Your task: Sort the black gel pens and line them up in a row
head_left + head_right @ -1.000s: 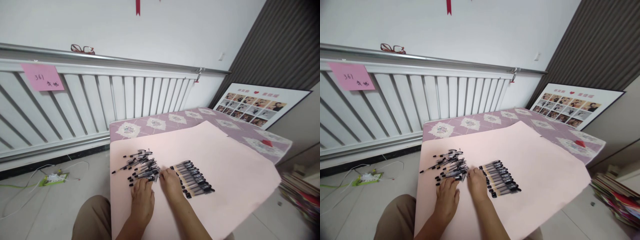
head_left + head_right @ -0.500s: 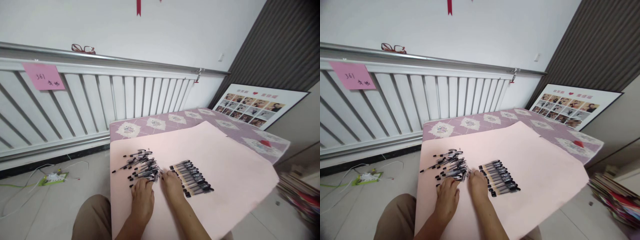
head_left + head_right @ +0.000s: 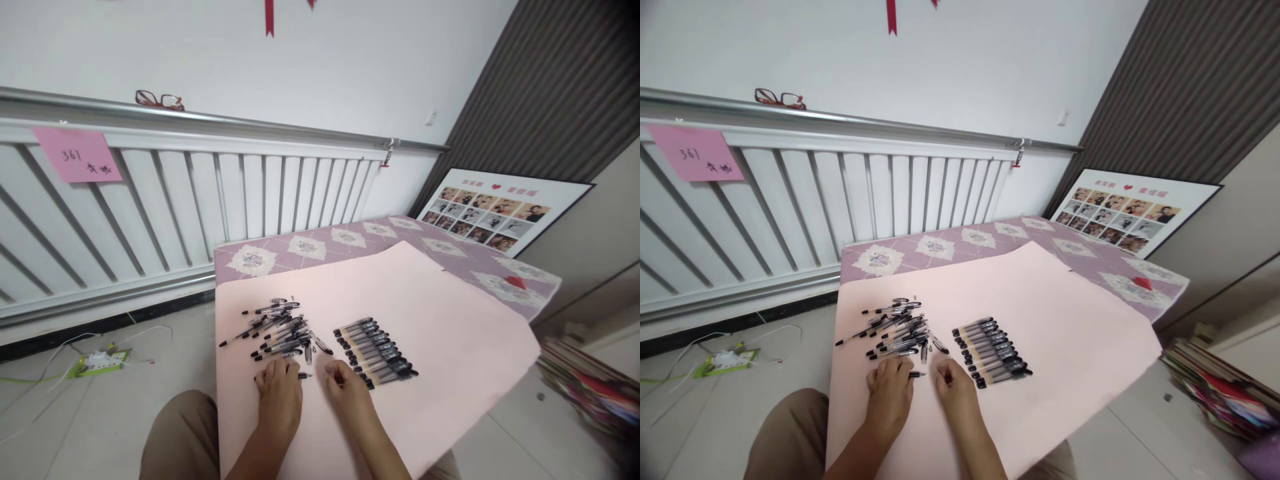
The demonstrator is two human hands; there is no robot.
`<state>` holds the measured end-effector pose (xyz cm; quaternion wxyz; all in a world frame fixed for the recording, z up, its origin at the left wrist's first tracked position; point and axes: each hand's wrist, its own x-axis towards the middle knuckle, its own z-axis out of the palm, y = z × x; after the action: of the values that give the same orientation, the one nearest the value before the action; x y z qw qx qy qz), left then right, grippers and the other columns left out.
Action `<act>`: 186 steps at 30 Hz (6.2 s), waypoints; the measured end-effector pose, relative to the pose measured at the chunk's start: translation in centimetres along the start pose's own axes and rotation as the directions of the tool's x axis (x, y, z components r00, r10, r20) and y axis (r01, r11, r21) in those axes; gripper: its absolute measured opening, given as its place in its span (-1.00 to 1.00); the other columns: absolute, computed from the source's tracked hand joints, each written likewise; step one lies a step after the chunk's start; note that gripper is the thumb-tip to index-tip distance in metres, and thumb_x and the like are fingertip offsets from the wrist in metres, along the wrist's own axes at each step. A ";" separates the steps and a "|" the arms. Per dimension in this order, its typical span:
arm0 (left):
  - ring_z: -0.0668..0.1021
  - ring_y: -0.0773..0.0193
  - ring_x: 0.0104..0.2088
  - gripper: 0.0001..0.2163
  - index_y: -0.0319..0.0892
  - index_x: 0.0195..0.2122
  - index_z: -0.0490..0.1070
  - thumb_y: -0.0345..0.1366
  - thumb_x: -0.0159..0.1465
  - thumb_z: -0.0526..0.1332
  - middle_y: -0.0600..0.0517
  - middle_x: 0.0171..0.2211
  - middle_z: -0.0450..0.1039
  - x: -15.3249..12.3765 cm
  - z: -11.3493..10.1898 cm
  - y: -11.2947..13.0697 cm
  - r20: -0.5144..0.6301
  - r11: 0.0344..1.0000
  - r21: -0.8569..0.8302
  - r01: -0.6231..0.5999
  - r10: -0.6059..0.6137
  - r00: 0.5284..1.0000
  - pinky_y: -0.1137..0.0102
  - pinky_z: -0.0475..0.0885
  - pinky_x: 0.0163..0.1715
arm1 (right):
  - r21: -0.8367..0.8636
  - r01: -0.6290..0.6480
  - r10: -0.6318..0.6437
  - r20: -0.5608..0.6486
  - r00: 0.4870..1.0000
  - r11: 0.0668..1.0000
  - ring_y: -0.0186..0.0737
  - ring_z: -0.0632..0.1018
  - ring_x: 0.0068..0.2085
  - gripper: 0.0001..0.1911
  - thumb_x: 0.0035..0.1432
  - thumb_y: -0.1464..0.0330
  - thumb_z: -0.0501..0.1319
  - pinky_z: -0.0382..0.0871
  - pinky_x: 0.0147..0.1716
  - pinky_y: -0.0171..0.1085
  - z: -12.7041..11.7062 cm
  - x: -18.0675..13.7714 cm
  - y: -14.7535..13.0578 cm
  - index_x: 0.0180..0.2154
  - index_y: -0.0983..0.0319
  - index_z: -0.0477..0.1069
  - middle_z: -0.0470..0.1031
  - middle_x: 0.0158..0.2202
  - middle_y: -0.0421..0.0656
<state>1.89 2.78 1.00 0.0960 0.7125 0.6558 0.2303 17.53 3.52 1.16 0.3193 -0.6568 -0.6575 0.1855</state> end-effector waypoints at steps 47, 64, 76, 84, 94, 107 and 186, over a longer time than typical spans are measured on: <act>0.42 0.23 -0.20 -0.81 -0.10 -0.25 0.36 -0.47 0.25 0.01 0.06 -0.26 0.44 -0.5 -0.9 -0.5 0.032 0.927 -0.242 -0.288 0.304 0.952 0.25 0.15 -0.08 | 0.474 -0.111 0.061 0.120 0.991 0.874 -0.25 0.44 -0.41 -0.86 -0.03 0.29 0.18 0.33 -0.36 -0.31 0.1 -1.3 -0.8 -0.41 0.22 0.43 0.46 -0.48 -0.20; 0.42 0.23 -0.21 -0.80 -0.05 -0.20 0.41 -0.44 0.26 0.05 0.07 -0.27 0.44 -0.4 -0.6 -0.5 0.053 0.936 -0.176 -0.304 0.317 0.947 0.25 0.16 -0.10 | 0.511 -0.172 0.071 0.212 0.975 0.842 -0.29 0.41 -0.45 -0.86 -0.03 0.27 0.20 0.30 -0.42 -0.34 -0.5 -1.5 -1.7 -0.44 0.21 0.42 0.43 -0.51 -0.25; 0.44 0.27 -0.23 -0.80 -0.03 -0.23 0.43 -0.43 0.27 0.07 0.09 -0.29 0.46 -0.5 -0.3 -0.8 -0.006 0.936 -0.145 -0.321 0.323 0.946 0.27 0.15 -0.10 | 0.262 -0.013 -0.017 0.109 0.994 0.965 -0.24 0.41 -0.45 -0.83 0.06 0.29 0.12 0.27 -0.43 -0.31 -0.6 -1.7 -2.3 -0.53 0.19 0.34 0.41 -0.54 -0.23; 0.44 0.28 -0.24 -0.80 -0.03 -0.26 0.44 -0.44 0.28 0.06 0.10 -0.30 0.46 -0.6 -0.3 -0.7 -0.005 0.919 -0.187 -0.348 0.353 0.936 0.27 0.14 -0.09 | 0.148 0.025 -0.045 0.132 0.990 0.989 -0.24 0.36 -0.51 -0.64 0.17 0.19 0.01 0.19 -0.50 -0.30 -0.5 -1.8 -2.4 -0.60 0.17 0.26 0.34 -0.59 -0.23; 0.43 0.26 -0.22 -0.82 -0.06 -0.25 0.42 -0.44 0.27 0.07 0.09 -0.30 0.45 -0.5 -0.1 -0.7 0.016 0.922 -0.191 -0.337 0.346 0.938 0.28 0.16 -0.11 | 0.326 -0.064 0.005 0.179 0.984 0.943 -0.27 0.36 -0.45 -0.83 0.08 0.27 0.11 0.23 -0.43 -0.34 -1.1 -1.6 -2.5 -0.51 0.18 0.27 0.32 -0.53 -0.26; 0.43 0.23 -0.24 -0.83 -0.08 -0.24 0.42 -0.43 0.26 0.07 0.07 -0.31 0.45 -0.5 0.4 -1.1 -0.019 0.903 -0.223 -0.366 0.371 0.928 0.26 0.19 -0.15 | 0.214 -0.080 0.036 0.203 0.979 0.974 -0.29 0.29 -0.50 -0.76 0.06 0.27 0.09 0.17 -0.48 -0.34 -0.4 -2.0 -2.1 -0.58 0.19 0.20 0.22 -0.59 -0.28; 0.47 0.18 -0.29 -0.79 -0.13 -0.13 0.36 -0.37 0.29 0.00 -0.02 -0.32 0.44 -0.6 0.2 -1.2 -0.200 0.916 -0.166 -0.366 0.332 0.922 0.26 0.37 -0.27 | -0.171 0.079 -0.077 0.018 0.997 0.982 -0.14 0.43 -0.22 -0.81 0.05 0.43 0.10 0.23 -0.20 -0.27 -1.3 5.1 -0.4 -0.29 0.22 0.45 0.46 -0.30 -0.06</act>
<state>0.92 2.38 0.16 0.0688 0.7831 0.4969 0.3676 18.43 8.24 3.33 0.2649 -0.6545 -0.6980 0.1195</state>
